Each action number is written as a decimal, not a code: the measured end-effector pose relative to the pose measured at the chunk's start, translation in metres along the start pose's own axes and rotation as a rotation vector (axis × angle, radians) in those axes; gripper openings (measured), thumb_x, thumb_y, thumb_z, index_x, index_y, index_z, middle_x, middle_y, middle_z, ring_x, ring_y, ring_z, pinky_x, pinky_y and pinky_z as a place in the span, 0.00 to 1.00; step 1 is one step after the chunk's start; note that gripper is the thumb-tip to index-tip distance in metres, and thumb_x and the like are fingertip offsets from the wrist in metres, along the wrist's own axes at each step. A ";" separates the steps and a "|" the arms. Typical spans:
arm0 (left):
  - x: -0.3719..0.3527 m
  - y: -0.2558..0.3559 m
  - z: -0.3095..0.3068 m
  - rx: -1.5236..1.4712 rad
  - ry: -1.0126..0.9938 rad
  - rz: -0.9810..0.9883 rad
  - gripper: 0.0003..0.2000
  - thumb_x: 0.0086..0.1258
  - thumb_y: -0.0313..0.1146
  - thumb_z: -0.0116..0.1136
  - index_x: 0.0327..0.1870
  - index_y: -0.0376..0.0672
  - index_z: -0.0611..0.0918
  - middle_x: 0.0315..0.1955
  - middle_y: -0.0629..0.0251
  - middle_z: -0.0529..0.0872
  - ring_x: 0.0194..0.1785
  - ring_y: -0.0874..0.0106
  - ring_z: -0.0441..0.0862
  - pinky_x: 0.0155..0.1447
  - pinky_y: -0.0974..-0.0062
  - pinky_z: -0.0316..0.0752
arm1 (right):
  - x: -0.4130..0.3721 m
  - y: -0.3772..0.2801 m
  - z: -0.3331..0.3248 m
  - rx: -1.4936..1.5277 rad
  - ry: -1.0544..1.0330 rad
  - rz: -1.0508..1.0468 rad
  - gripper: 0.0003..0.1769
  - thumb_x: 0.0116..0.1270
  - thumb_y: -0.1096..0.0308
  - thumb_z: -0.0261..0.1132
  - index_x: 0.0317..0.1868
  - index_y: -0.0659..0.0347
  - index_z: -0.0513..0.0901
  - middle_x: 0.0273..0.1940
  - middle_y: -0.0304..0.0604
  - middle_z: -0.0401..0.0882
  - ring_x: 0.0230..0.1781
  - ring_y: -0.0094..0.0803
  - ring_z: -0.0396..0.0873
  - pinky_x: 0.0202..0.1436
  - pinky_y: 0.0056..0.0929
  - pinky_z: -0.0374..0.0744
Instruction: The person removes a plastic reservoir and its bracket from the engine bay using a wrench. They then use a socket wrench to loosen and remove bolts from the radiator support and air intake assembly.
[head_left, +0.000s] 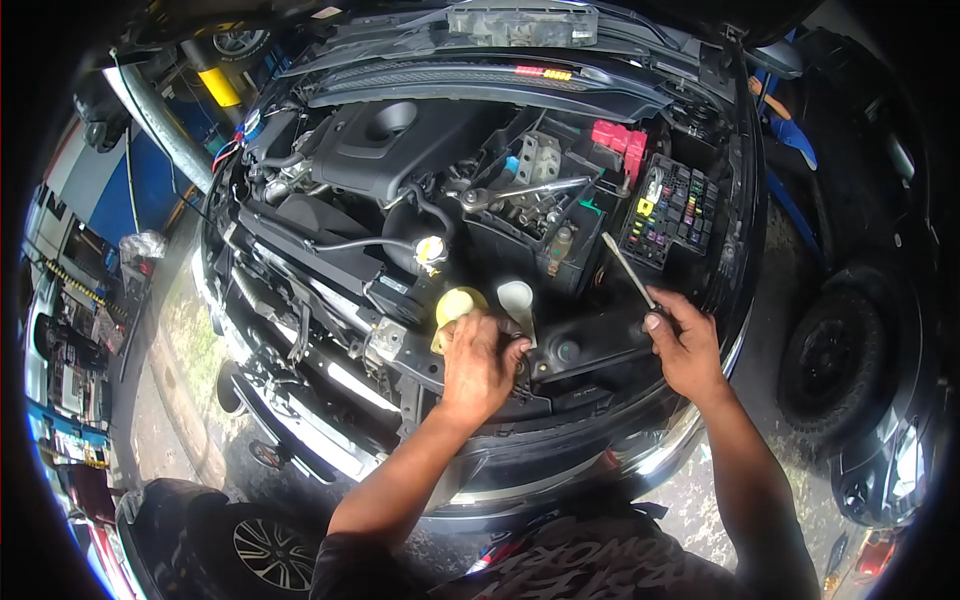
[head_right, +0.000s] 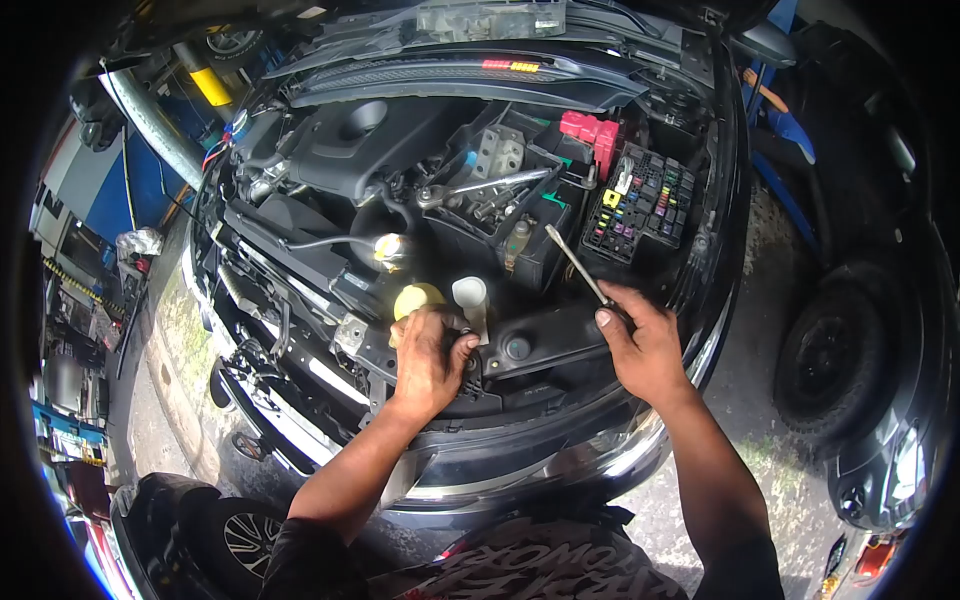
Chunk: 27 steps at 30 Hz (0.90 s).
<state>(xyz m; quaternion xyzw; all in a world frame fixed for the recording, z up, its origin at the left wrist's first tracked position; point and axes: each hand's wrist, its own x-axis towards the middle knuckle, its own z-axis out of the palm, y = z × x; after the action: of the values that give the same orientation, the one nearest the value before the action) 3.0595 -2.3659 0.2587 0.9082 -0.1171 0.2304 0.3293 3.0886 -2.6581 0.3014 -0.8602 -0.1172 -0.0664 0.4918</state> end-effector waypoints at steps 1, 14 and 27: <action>0.004 0.000 -0.001 -0.011 0.028 0.017 0.12 0.66 0.39 0.71 0.44 0.43 0.84 0.43 0.63 0.83 0.51 0.59 0.79 0.59 0.59 0.64 | 0.000 0.000 0.000 0.004 0.011 -0.003 0.18 0.73 0.70 0.67 0.61 0.64 0.83 0.51 0.54 0.88 0.53 0.47 0.88 0.58 0.34 0.81; 0.164 -0.017 0.009 0.352 0.092 0.165 0.11 0.67 0.38 0.70 0.45 0.44 0.87 0.44 0.64 0.85 0.53 0.58 0.79 0.61 0.57 0.66 | 0.002 -0.005 -0.004 0.058 0.035 0.020 0.18 0.73 0.69 0.68 0.61 0.64 0.83 0.51 0.56 0.89 0.52 0.48 0.89 0.57 0.35 0.82; 0.106 -0.032 -0.007 0.485 -0.936 0.554 0.29 0.65 0.29 0.61 0.71 0.58 0.78 0.67 0.58 0.78 0.69 0.57 0.78 0.72 0.57 0.74 | 0.003 -0.006 -0.002 0.065 0.028 0.015 0.18 0.73 0.71 0.68 0.60 0.66 0.83 0.51 0.57 0.88 0.53 0.50 0.88 0.58 0.36 0.83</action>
<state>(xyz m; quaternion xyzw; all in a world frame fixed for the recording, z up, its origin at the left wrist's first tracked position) 3.1608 -2.3435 0.2987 0.8982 -0.4262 -0.0970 -0.0466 3.0903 -2.6563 0.3075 -0.8436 -0.1058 -0.0710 0.5217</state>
